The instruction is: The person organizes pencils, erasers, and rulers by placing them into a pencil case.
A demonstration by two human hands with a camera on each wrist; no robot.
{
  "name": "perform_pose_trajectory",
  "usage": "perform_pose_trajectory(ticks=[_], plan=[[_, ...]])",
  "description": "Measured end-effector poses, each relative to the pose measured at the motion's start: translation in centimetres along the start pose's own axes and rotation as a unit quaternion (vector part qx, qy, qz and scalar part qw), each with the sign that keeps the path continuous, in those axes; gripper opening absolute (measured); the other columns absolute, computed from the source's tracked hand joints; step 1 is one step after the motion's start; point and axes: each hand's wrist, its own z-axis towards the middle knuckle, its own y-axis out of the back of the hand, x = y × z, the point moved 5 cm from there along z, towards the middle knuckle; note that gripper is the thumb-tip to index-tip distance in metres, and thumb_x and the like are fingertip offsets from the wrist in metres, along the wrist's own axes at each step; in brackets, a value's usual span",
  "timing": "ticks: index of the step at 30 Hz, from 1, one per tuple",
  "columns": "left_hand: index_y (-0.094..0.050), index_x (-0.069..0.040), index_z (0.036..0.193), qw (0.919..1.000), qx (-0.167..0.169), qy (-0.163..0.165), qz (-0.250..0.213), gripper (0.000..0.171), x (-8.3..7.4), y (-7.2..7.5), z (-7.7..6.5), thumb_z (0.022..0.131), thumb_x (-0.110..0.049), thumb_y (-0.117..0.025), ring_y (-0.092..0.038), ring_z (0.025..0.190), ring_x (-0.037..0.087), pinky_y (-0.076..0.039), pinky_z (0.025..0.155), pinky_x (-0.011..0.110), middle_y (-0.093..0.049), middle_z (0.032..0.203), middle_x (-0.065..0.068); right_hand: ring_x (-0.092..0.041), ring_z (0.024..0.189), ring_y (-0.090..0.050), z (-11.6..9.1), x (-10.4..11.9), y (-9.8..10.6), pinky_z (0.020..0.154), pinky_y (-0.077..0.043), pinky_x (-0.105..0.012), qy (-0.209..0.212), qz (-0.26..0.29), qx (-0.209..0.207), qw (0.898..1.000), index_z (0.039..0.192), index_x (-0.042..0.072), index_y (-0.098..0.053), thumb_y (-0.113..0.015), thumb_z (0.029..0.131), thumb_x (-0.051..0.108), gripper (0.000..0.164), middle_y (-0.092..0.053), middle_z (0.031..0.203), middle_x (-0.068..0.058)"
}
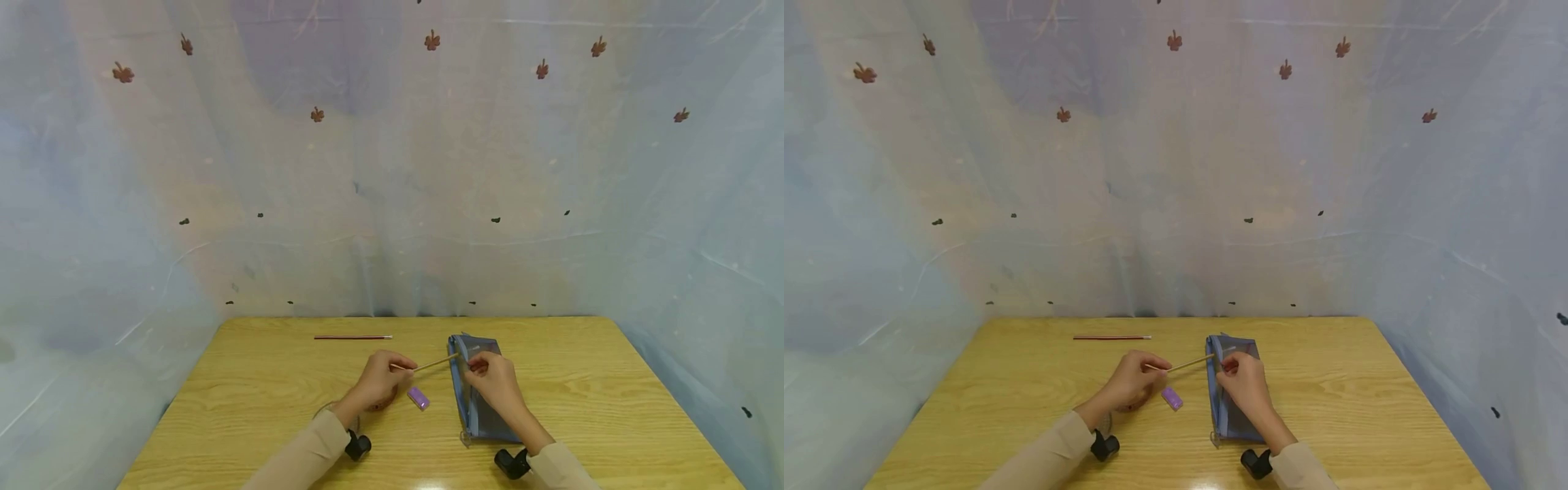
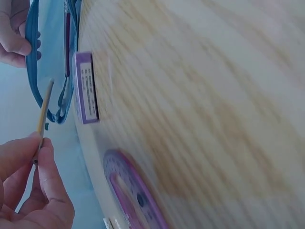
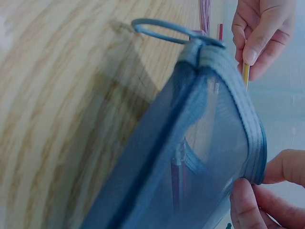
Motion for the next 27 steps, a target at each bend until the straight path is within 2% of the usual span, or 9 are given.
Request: perform_pose_trajectory(ticks=[5,14,27], plan=[[-0.077,-0.002,0.102,1.0000,-0.002,-0.002,-0.005,0.012,-0.1,-0.5,0.1,0.094,-0.006,-0.069,-0.069,0.084,0.019,-0.058,0.073,0.029,-0.073,0.100,0.009,-0.019,0.073,-0.065,0.0,0.0,0.0,0.063,-0.056,-0.028,-0.002,0.001,-0.004,1.000,0.092,-0.004,-0.071,-0.076,0.079,-0.005,0.013,-0.067,0.080,-0.006],[-0.078,-0.002,0.101,0.9995,-0.021,0.017,-0.015,0.011,-0.3,-1.2,0.2,0.093,-0.007,-0.071,-0.069,0.081,0.016,-0.057,0.070,0.027,-0.074,0.098,0.008,-0.018,0.071,-0.065,0.2,0.0,0.1,0.061,-0.056,-0.027,-0.001,-0.001,-0.006,1.000,0.092,-0.005,-0.071,-0.075,0.078,-0.006,0.014,-0.067,0.079,-0.006],[-0.077,-0.001,0.100,0.9992,-0.039,0.004,-0.003,0.011,-0.4,-2.5,0.4,0.093,-0.005,-0.070,-0.070,0.081,0.019,-0.056,0.068,0.025,-0.074,0.097,0.009,-0.018,0.072,-0.065,0.1,-0.1,0.1,0.062,-0.056,-0.027,-0.003,0.003,-0.001,1.000,0.093,-0.005,-0.071,-0.075,0.079,-0.005,0.015,-0.067,0.081,-0.006]])
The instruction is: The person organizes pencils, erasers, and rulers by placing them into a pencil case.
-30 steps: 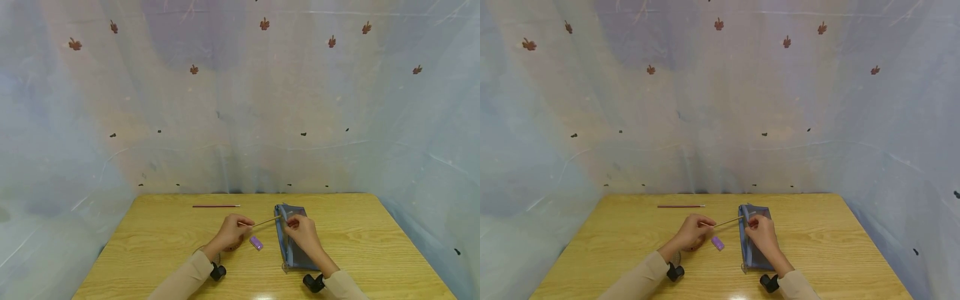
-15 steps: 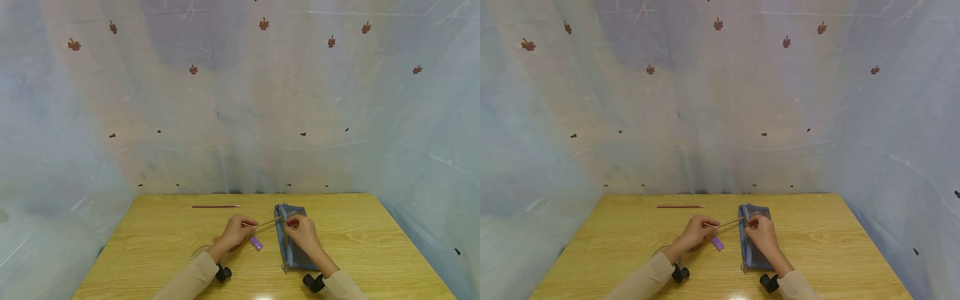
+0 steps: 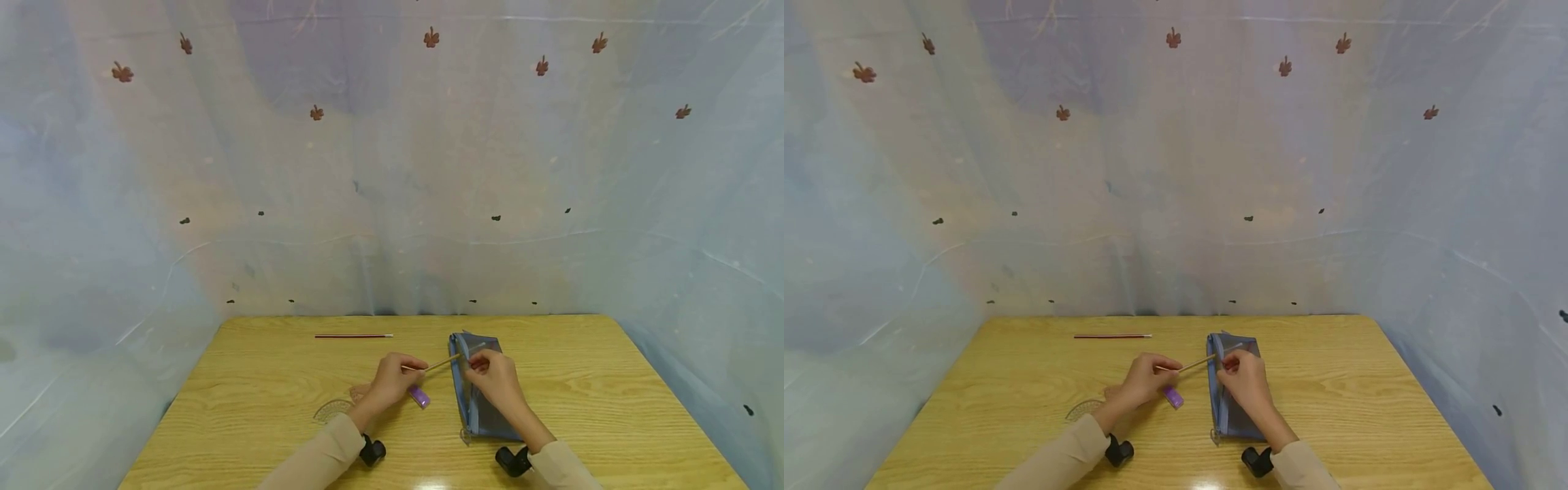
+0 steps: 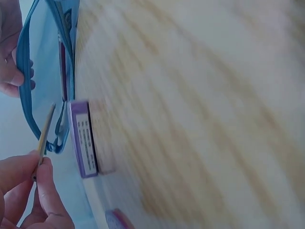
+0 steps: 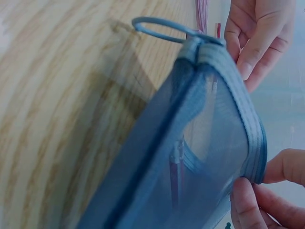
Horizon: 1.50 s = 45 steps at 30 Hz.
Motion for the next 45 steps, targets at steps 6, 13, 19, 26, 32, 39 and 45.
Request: perform_pose_trajectory(ticks=[6,13,19,26,32,39,45], plan=[[-0.077,0.000,0.100,0.9999,-0.007,0.005,-0.009,0.010,0.0,-0.6,0.1,0.093,-0.005,-0.071,-0.071,0.081,0.019,-0.056,0.067,0.023,-0.074,0.096,0.009,-0.018,0.072,-0.065,0.1,0.0,0.0,0.062,-0.056,-0.028,-0.002,-0.001,0.000,1.000,0.093,-0.004,-0.071,-0.076,0.079,-0.005,0.015,-0.067,0.081,-0.006],[-0.077,-0.001,0.102,0.9996,-0.007,0.015,-0.022,0.011,-0.4,-1.2,-0.2,0.093,-0.004,-0.070,-0.070,0.080,0.015,-0.057,0.066,0.024,-0.074,0.098,0.008,-0.018,0.071,-0.066,0.1,0.2,0.0,0.061,-0.056,-0.028,0.000,-0.001,-0.005,1.000,0.092,-0.004,-0.072,-0.076,0.078,-0.006,0.014,-0.068,0.080,-0.006],[-0.077,-0.002,0.102,0.9996,-0.008,0.021,-0.015,0.011,-0.3,-1.6,-0.1,0.094,-0.006,-0.070,-0.070,0.080,0.015,-0.056,0.067,0.023,-0.074,0.098,0.006,-0.019,0.070,-0.066,0.2,0.3,0.0,0.061,-0.056,-0.028,0.010,-0.002,-0.012,1.000,0.090,-0.004,-0.072,-0.076,0.077,-0.007,0.013,-0.068,0.078,-0.006],[-0.077,0.000,0.101,0.9997,-0.015,0.020,-0.008,0.011,-0.6,-1.9,-0.1,0.093,-0.005,-0.071,-0.069,0.078,0.012,-0.056,0.066,0.023,-0.074,0.096,0.005,-0.018,0.068,-0.064,0.0,0.6,0.1,0.058,-0.056,-0.029,0.026,0.001,-0.022,0.999,0.088,-0.005,-0.072,-0.076,0.076,-0.005,0.014,-0.067,0.076,-0.005],[-0.077,0.001,0.101,0.9994,-0.021,0.022,-0.013,0.011,-0.7,-2.1,-0.1,0.093,-0.004,-0.070,-0.068,0.078,0.010,-0.055,0.066,0.022,-0.074,0.095,0.006,-0.019,0.067,-0.064,0.0,0.6,0.1,0.057,-0.055,-0.028,0.028,0.003,-0.023,0.999,0.087,-0.005,-0.071,-0.076,0.075,-0.006,0.012,-0.067,0.075,-0.005],[-0.076,0.002,0.100,0.9995,-0.023,0.015,-0.015,0.011,-0.8,-2.3,-0.1,0.093,-0.002,-0.070,-0.068,0.080,0.012,-0.057,0.067,0.024,-0.073,0.094,0.005,-0.019,0.071,-0.065,0.2,0.4,-0.1,0.060,-0.055,-0.025,0.007,0.006,-0.005,1.000,0.089,-0.003,-0.072,-0.077,0.078,-0.006,0.013,-0.068,0.078,-0.006],[-0.076,0.002,0.101,0.9994,-0.027,0.016,-0.012,0.011,-1.0,-2.4,-0.1,0.093,-0.002,-0.069,-0.068,0.082,0.014,-0.057,0.070,0.025,-0.073,0.095,0.005,-0.018,0.071,-0.066,0.1,0.6,-0.1,0.061,-0.055,-0.025,0.007,0.012,-0.002,1.000,0.090,-0.003,-0.072,-0.077,0.078,-0.006,0.013,-0.068,0.079,-0.005]])
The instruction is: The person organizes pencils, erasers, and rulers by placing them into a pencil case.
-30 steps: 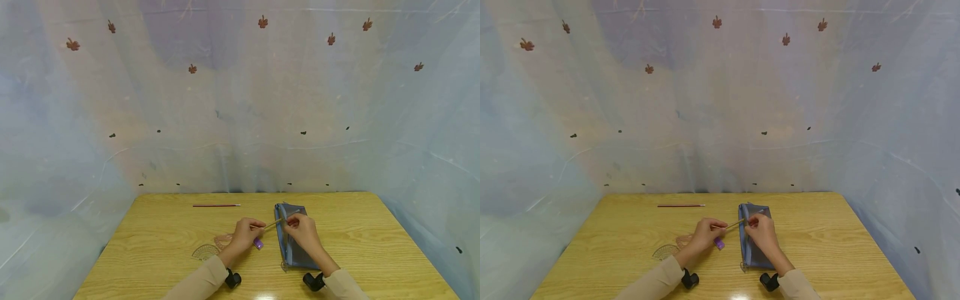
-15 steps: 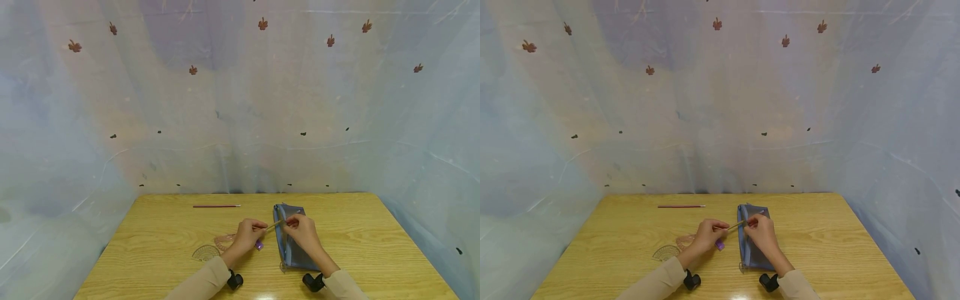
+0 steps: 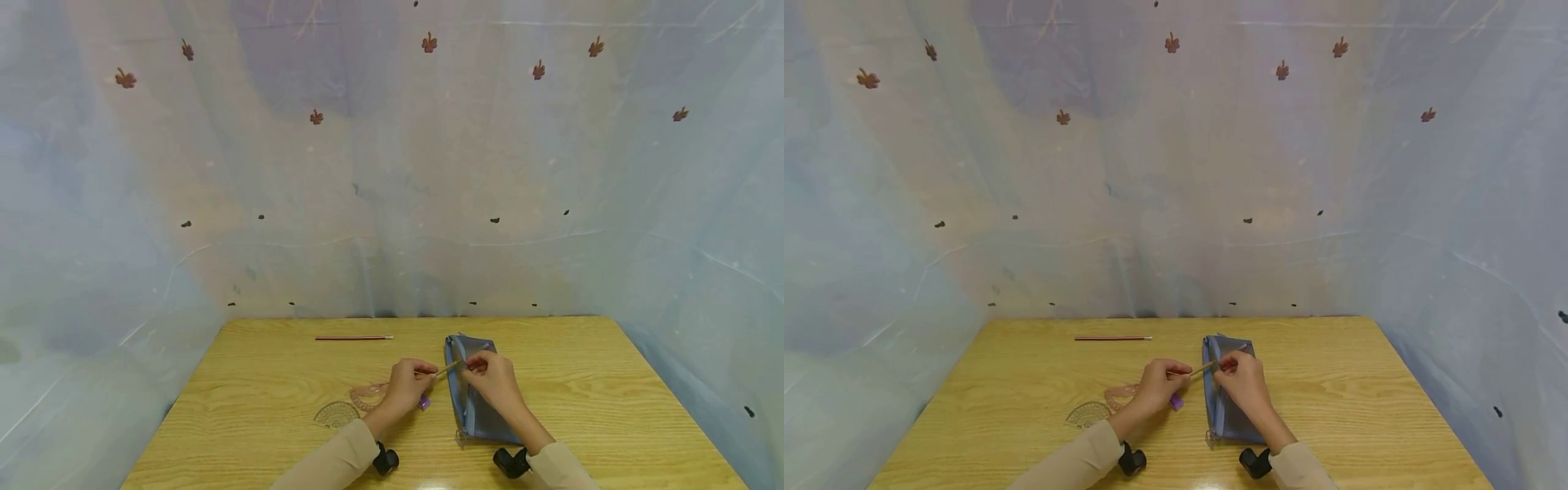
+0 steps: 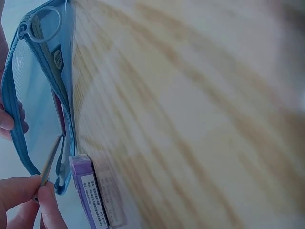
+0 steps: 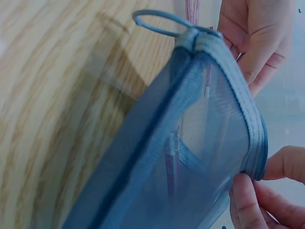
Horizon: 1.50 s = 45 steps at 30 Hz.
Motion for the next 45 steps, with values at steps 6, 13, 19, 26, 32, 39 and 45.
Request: perform_pose_trajectory(ticks=[6,13,19,26,32,39,45], plan=[[-0.076,0.003,0.100,0.9999,-0.007,0.006,-0.011,0.010,-0.1,-0.2,-0.1,0.092,-0.001,-0.070,-0.069,0.081,0.017,-0.057,0.068,0.025,-0.072,0.094,0.007,-0.018,0.071,-0.066,-0.1,-0.2,-0.2,0.061,-0.055,-0.025,-0.001,0.003,0.002,1.000,0.090,-0.003,-0.073,-0.076,0.078,-0.007,0.013,-0.068,0.079,-0.005],[-0.076,0.003,0.099,0.9997,-0.010,0.012,-0.020,0.010,0.0,-0.3,-0.1,0.092,0.000,-0.070,-0.069,0.079,0.017,-0.056,0.065,0.023,-0.072,0.092,0.008,-0.017,0.070,-0.066,0.0,-0.3,-0.4,0.060,-0.055,-0.023,0.003,0.010,0.001,1.000,0.088,-0.003,-0.073,-0.077,0.077,-0.008,0.013,-0.068,0.077,-0.005],[-0.076,0.002,0.098,0.9999,-0.008,0.008,-0.010,0.010,0.1,-0.6,0.0,0.092,-0.002,-0.070,-0.068,0.078,0.013,-0.057,0.065,0.024,-0.073,0.091,0.004,-0.017,0.070,-0.066,0.0,-0.4,-0.5,0.060,-0.055,-0.023,0.003,0.012,0.003,1.000,0.088,-0.004,-0.073,-0.076,0.077,-0.008,0.012,-0.068,0.077,-0.005],[-0.076,-0.003,0.092,1.0000,-0.006,0.000,0.002,0.006,-0.3,-0.7,-0.1,0.091,-0.009,-0.075,-0.066,0.074,0.010,-0.056,0.066,0.024,-0.070,0.087,0.000,-0.018,0.071,-0.065,-0.1,-0.4,-0.4,0.059,-0.055,-0.023,0.000,0.006,0.007,1.000,0.090,-0.005,-0.072,-0.075,0.078,-0.008,0.013,-0.067,0.078,-0.005],[-0.077,-0.004,0.089,1.0000,-0.003,-0.003,0.000,0.005,-0.2,-0.8,0.0,0.089,-0.010,-0.077,-0.064,0.070,0.007,-0.055,0.063,0.023,-0.069,0.083,-0.002,-0.017,0.070,-0.065,0.0,-0.2,-0.1,0.059,-0.054,-0.024,-0.001,0.003,0.007,1.000,0.089,-0.004,-0.072,-0.074,0.077,-0.008,0.013,-0.067,0.077,-0.005],[-0.079,-0.003,0.090,0.9997,0.018,-0.001,-0.018,0.006,-0.5,-1.0,-0.1,0.088,-0.009,-0.078,-0.066,0.067,0.009,-0.055,0.057,0.023,-0.072,0.082,0.001,-0.016,0.070,-0.064,0.2,-0.1,0.1,0.060,-0.054,-0.024,-0.002,0.001,0.008,1.000,0.088,-0.003,-0.072,-0.073,0.077,-0.008,0.012,-0.067,0.077,-0.004],[-0.079,-0.002,0.095,0.9986,0.040,0.013,-0.031,0.010,-0.6,-1.2,-0.5,0.088,-0.008,-0.078,-0.067,0.068,0.010,-0.055,0.057,0.024,-0.074,0.086,0.002,-0.017,0.071,-0.065,0.2,-0.1,0.1,0.060,-0.055,-0.024,-0.004,0.006,0.008,1.000,0.090,-0.005,-0.072,-0.073,0.077,-0.008,0.013,-0.067,0.077,-0.004]])
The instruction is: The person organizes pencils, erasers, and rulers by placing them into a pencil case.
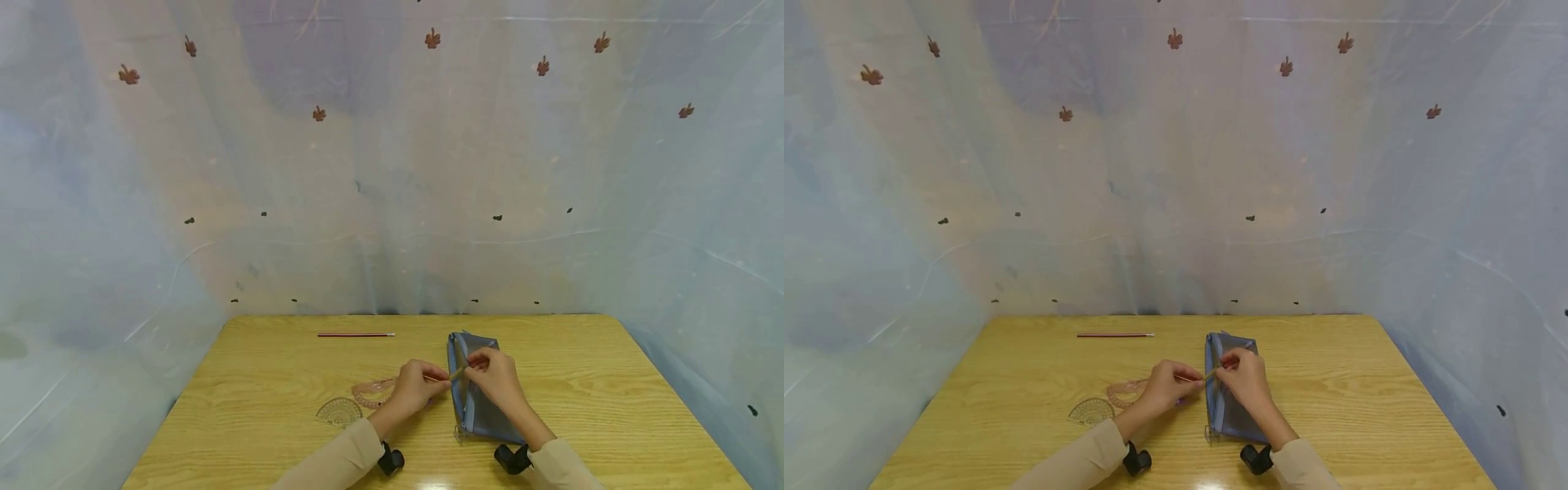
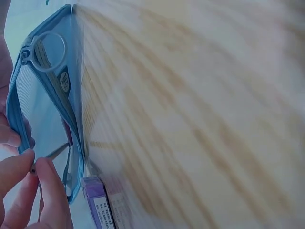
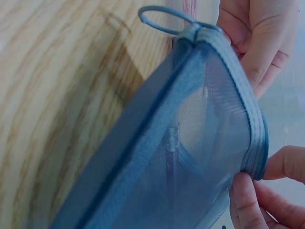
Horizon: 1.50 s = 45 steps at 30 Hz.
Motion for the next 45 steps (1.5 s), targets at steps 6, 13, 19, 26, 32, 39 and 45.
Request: perform_pose_trajectory(ticks=[6,13,19,26,32,39,45], plan=[[-0.079,-0.001,0.098,0.9992,0.025,0.021,-0.023,0.010,0.1,-0.4,-0.2,0.088,-0.004,-0.076,-0.069,0.073,0.012,-0.057,0.063,0.024,-0.074,0.089,0.004,-0.018,0.071,-0.065,0.0,-0.1,0.0,0.060,-0.055,-0.024,-0.002,0.003,-0.001,1.000,0.091,-0.006,-0.072,-0.074,0.077,-0.008,0.014,-0.067,0.078,-0.005],[-0.079,-0.001,0.099,0.9984,0.042,0.029,-0.026,0.011,-0.3,-0.7,-0.5,0.089,-0.003,-0.074,-0.068,0.077,0.013,-0.057,0.068,0.026,-0.074,0.094,0.006,-0.018,0.072,-0.065,-0.1,-0.2,0.0,0.060,-0.055,-0.025,-0.002,0.007,0.001,1.000,0.092,-0.006,-0.072,-0.074,0.079,-0.008,0.014,-0.067,0.079,-0.005],[-0.078,-0.001,0.100,0.9978,0.045,0.037,-0.030,0.012,-0.5,-0.8,-0.7,0.089,-0.001,-0.073,-0.068,0.076,0.013,-0.057,0.067,0.026,-0.073,0.093,0.007,-0.018,0.072,-0.065,-0.2,-0.2,0.1,0.060,-0.055,-0.025,0.000,0.008,0.003,1.000,0.093,-0.006,-0.072,-0.074,0.079,-0.008,0.014,-0.067,0.079,-0.005],[-0.079,-0.002,0.099,0.9975,0.041,0.039,-0.043,0.012,-0.7,-0.9,-0.8,0.088,-0.001,-0.073,-0.067,0.076,0.012,-0.057,0.066,0.025,-0.074,0.092,0.006,-0.018,0.073,-0.065,-0.2,-0.3,0.1,0.061,-0.055,-0.025,0.001,0.005,0.000,1.000,0.093,-0.005,-0.072,-0.074,0.079,-0.007,0.014,-0.067,0.080,-0.005],[-0.078,-0.002,0.096,0.9974,0.041,0.031,-0.051,0.010,-0.6,-0.9,-0.6,0.086,-0.001,-0.075,-0.068,0.075,0.011,-0.056,0.065,0.023,-0.074,0.087,0.005,-0.018,0.072,-0.065,-0.2,-0.2,0.2,0.062,-0.055,-0.025,0.007,0.006,-0.005,1.000,0.091,-0.005,-0.073,-0.074,0.078,-0.008,0.014,-0.068,0.079,-0.005],[-0.077,0.000,0.090,0.9973,0.044,0.036,-0.047,0.007,-1.1,-0.9,-0.9,0.086,-0.005,-0.079,-0.070,0.077,0.024,-0.055,0.063,0.024,-0.072,0.080,0.000,-0.018,0.072,-0.066,-0.1,-0.3,0.3,0.060,-0.056,-0.025,0.007,0.003,-0.010,1.000,0.091,-0.003,-0.073,-0.074,0.078,-0.007,0.014,-0.069,0.080,-0.005],[-0.077,0.000,0.090,0.9969,0.057,0.033,-0.042,0.008,-1.6,-1.1,-1.2,0.087,-0.007,-0.079,-0.069,0.081,0.036,-0.059,0.070,0.046,-0.072,0.080,0.003,-0.017,0.072,-0.066,-0.1,-0.2,0.3,0.060,-0.055,-0.025,0.007,0.000,-0.012,1.000,0.090,-0.002,-0.073,-0.074,0.078,-0.007,0.013,-0.068,0.079,-0.005]])
